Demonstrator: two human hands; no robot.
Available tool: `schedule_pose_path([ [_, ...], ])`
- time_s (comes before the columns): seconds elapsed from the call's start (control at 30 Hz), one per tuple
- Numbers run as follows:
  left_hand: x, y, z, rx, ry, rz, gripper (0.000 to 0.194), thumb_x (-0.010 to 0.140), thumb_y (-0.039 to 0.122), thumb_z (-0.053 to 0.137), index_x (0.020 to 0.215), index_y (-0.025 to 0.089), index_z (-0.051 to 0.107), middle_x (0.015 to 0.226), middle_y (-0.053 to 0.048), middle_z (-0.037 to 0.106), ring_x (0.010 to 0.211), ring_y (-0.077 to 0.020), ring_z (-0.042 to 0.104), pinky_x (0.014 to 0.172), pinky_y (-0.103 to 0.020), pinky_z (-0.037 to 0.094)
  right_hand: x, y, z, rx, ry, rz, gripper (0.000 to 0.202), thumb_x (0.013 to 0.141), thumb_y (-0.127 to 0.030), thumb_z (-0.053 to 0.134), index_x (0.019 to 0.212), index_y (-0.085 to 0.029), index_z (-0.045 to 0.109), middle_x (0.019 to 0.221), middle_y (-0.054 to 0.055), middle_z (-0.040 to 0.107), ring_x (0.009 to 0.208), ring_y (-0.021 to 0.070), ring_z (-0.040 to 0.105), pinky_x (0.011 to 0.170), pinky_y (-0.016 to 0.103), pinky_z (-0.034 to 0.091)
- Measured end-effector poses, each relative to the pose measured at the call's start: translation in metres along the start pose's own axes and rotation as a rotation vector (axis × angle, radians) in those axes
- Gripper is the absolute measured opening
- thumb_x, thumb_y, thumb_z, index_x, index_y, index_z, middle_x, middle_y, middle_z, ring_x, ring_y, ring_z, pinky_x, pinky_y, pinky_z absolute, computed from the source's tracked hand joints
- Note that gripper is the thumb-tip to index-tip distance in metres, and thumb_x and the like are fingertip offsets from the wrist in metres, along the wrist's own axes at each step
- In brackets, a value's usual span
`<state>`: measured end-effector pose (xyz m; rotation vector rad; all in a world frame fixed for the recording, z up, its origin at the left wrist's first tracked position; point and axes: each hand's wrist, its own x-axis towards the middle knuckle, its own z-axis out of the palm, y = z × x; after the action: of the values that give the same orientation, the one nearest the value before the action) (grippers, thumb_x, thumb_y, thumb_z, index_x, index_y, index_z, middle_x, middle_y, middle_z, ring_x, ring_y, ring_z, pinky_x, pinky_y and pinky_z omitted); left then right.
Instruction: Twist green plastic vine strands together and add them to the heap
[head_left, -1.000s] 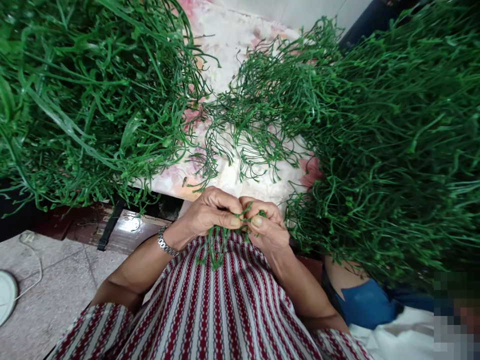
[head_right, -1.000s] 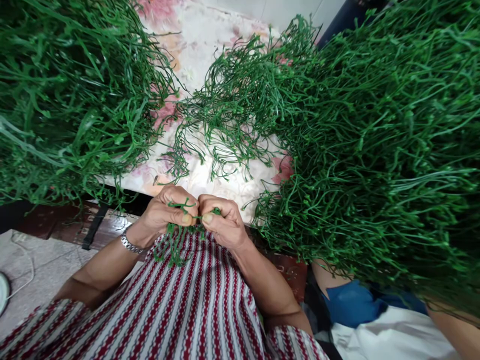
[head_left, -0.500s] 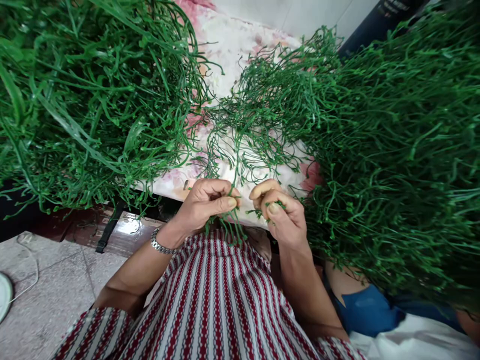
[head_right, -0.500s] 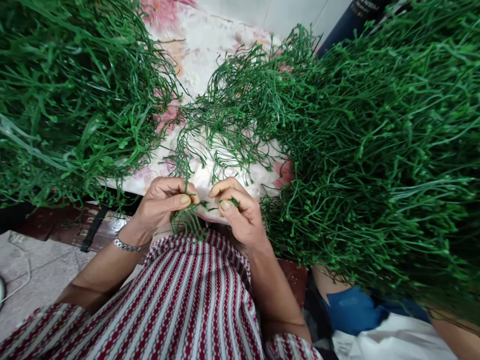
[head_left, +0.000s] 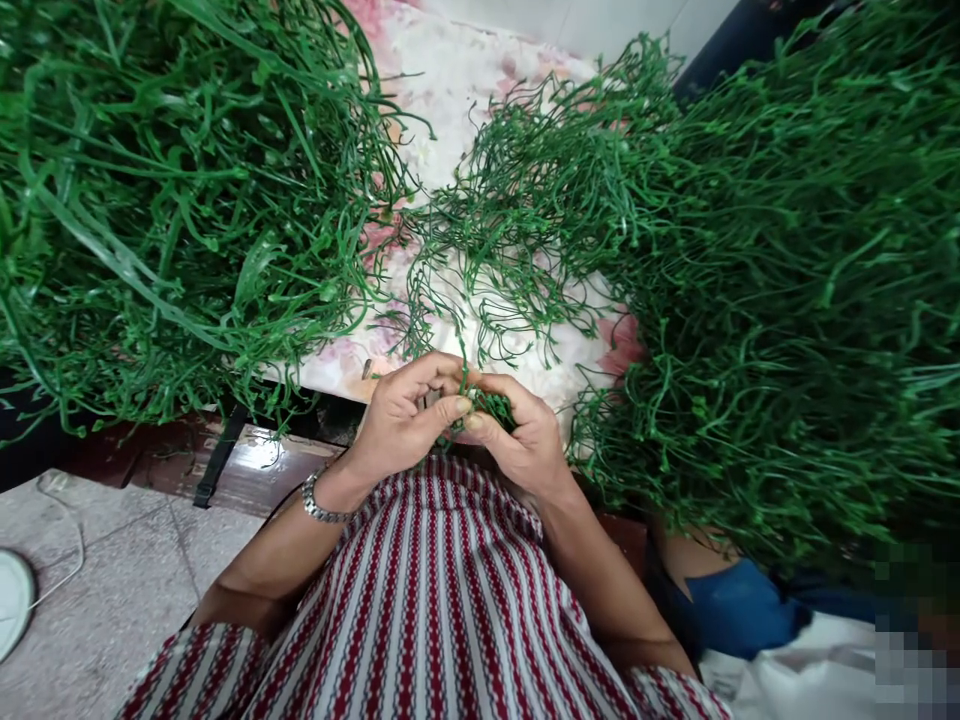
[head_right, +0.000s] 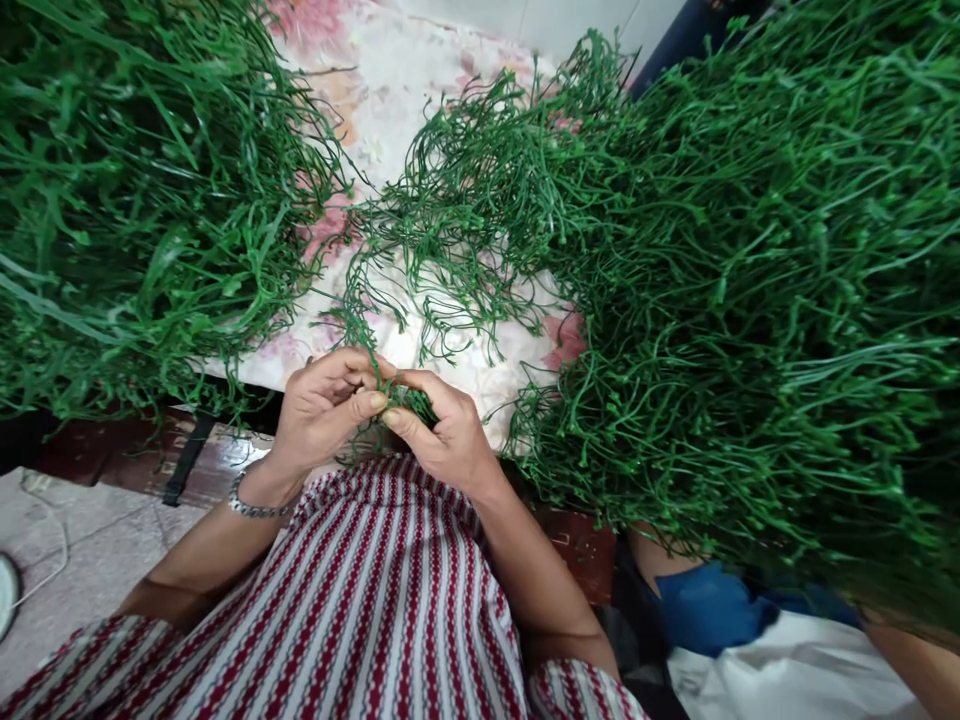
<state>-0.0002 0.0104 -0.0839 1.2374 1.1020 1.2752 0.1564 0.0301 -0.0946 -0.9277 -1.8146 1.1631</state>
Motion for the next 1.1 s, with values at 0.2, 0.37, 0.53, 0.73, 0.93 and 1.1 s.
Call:
schedule_pose_path([
  [0.2,-0.002,0.003,0.001,0.083,0.017,-0.021,0.010,0.074,0.020,0.063,0.080,0.016,0.056,0.071,0.002,0.054,0.067,-0.0088,0.050,0.064,-0.019,0.040,-0.002,-0.001,-0.001,-0.134,0.034,0.005,0.012,0.080,-0.028,0.060,0.086,-0.019,0.056,0.076,0.000,0.061,0.065,0.0120,0.055,0.060,0.024,0.043],
  [0.37,0.002,0.005,-0.006,-0.175,-0.166,-0.213,0.022,0.069,0.028,0.068,0.078,0.015,0.052,0.069,0.002,0.049,0.063,-0.0085,0.047,0.057,-0.019,0.038,-0.002,-0.005,-0.006,-0.248,-0.045,-0.150,0.010,0.081,-0.024,0.059,0.089,-0.019,0.056,0.076,0.002,0.061,0.066,0.0128,0.055,0.061,0.025,0.042],
  [0.53,0.006,0.009,-0.011,-0.135,-0.297,-0.356,0.033,0.068,0.035,0.067,0.059,0.015,0.043,0.055,0.005,0.036,0.050,-0.0058,0.034,0.047,-0.019,0.028,-0.001,-0.011,-0.012,-0.402,-0.115,-0.267,0.008,0.084,-0.025,0.054,0.087,-0.018,0.055,0.074,0.004,0.058,0.065,0.0143,0.052,0.061,0.027,0.040],
  [0.73,0.010,0.015,-0.020,0.157,-0.487,-0.115,0.039,0.074,0.025,0.058,0.048,0.016,0.031,0.050,0.005,0.024,0.049,-0.0060,0.024,0.046,-0.022,0.020,0.006,-0.017,-0.018,-0.305,-0.353,-0.227,0.014,0.087,-0.029,0.050,0.081,-0.017,0.054,0.070,0.001,0.055,0.062,0.0118,0.049,0.059,0.024,0.038],
  [0.93,0.014,0.017,-0.028,0.284,-0.761,-0.101,0.030,0.073,0.017,0.051,0.052,0.017,0.029,0.052,0.006,0.022,0.048,-0.0062,0.022,0.046,-0.023,0.018,0.010,-0.012,-0.017,-0.012,-0.546,-0.148,0.019,0.087,-0.027,0.049,0.072,-0.016,0.054,0.061,-0.002,0.048,0.056,0.0082,0.045,0.053,0.021,0.035],
  [1.1,0.013,0.013,-0.024,0.153,-0.791,-0.230,0.031,0.071,0.017,0.052,0.050,0.017,0.030,0.050,0.007,0.022,0.047,-0.0053,0.019,0.044,-0.023,0.016,0.007,-0.008,-0.015,0.181,-0.555,-0.083,0.023,0.085,-0.027,0.051,0.065,-0.017,0.052,0.058,-0.003,0.043,0.051,0.0074,0.040,0.049,0.021,0.031],
])
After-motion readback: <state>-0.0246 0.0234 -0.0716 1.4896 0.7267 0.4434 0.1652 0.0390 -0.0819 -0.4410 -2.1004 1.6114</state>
